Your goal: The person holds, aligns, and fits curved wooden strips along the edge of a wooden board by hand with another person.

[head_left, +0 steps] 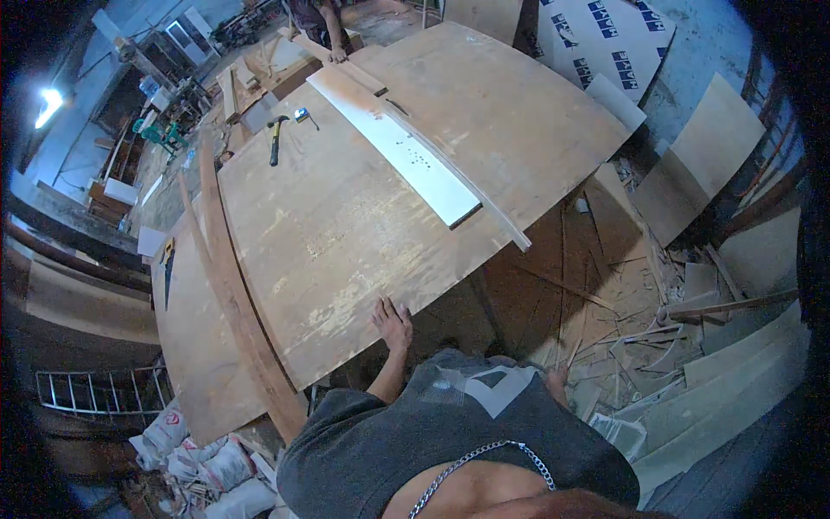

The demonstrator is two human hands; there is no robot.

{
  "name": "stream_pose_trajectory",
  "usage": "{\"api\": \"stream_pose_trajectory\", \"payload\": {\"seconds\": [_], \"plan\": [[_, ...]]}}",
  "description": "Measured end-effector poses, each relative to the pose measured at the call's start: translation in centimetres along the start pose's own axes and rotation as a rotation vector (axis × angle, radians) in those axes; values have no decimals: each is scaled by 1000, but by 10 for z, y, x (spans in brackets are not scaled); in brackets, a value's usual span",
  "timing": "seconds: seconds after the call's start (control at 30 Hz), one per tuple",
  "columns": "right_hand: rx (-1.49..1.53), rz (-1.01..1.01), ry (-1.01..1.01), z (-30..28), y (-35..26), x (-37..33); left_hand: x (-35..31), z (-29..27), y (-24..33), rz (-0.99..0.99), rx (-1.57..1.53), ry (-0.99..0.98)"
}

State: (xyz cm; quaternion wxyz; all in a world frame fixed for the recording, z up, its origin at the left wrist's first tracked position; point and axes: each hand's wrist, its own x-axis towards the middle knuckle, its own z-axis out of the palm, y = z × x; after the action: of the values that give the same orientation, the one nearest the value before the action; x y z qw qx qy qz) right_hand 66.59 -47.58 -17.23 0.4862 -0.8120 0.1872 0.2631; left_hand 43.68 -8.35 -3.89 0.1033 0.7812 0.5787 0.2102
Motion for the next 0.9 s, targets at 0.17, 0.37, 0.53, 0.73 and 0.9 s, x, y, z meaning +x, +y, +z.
{"api": "stream_pose_trajectory", "payload": {"seconds": [0.17, 0.37, 0.53, 0.73, 0.9], "plan": [[17, -14, 9, 4, -8, -8, 6, 0, 2, 9, -46, 58], [47, -28, 44, 6, -17, -13, 46, 13, 39, 169, -151, 74], [72, 4, 92, -4, -5, -31, 74, 31, 96, 252, -242, 24], [90, 98, 162, -34, 37, -64, 78, 55, 122, -20, -234, 96], [124, 169, 182, -45, 59, -68, 82, 57, 128, -91, -43, 6]]}}
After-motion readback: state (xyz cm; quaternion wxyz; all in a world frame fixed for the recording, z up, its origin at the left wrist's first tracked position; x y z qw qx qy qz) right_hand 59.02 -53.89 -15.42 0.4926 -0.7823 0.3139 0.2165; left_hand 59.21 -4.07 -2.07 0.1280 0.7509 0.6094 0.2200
